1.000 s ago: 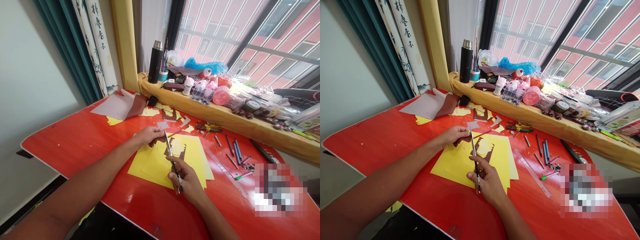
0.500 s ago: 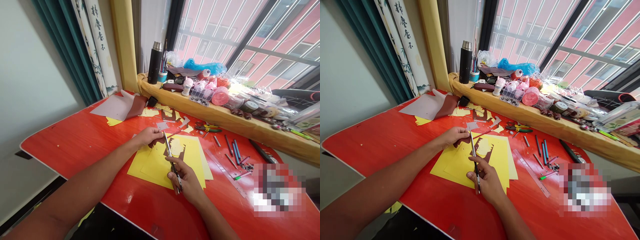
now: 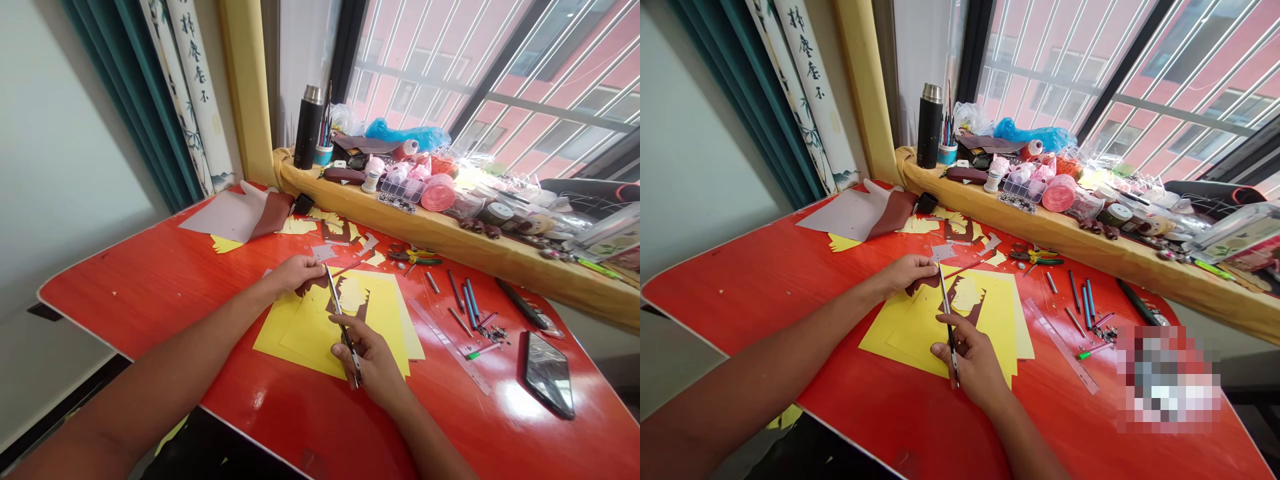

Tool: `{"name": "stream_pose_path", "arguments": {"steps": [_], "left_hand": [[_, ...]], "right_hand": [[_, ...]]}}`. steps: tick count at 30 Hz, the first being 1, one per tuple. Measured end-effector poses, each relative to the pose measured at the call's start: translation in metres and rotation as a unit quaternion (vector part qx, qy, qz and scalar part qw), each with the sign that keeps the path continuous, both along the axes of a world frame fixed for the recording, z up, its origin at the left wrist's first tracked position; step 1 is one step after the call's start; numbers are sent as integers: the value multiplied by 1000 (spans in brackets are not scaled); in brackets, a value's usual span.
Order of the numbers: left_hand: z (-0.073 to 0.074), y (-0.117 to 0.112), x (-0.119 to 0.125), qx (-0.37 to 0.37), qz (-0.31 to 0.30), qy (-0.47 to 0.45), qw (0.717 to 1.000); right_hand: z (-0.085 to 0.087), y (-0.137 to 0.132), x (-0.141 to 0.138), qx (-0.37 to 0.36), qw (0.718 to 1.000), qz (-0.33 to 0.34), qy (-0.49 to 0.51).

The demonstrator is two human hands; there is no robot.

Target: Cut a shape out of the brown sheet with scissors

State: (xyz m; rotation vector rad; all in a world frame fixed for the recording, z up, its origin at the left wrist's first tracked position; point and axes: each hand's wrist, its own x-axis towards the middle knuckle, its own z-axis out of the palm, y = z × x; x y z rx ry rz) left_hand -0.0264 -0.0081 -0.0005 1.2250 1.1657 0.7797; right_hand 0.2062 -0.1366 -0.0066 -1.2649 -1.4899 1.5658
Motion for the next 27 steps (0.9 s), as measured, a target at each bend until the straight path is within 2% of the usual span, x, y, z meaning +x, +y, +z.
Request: {"name": "stream_pose_path", "arguments": {"steps": [14, 20, 24, 27], "left_hand": [[1, 0, -1, -2, 2, 3, 1000], [1, 1, -2, 11, -5, 16, 1000], [1, 0, -2, 16, 26, 8, 1000], [2, -2, 0, -3, 28, -30, 999]], "right_hand": [[-1, 0, 0, -3, 1000, 7, 6], [-4, 0, -3, 3, 1000, -14, 24], [-7, 3, -1, 33, 998, -53, 25], [-7, 8, 1, 62, 988, -137, 44]]}}
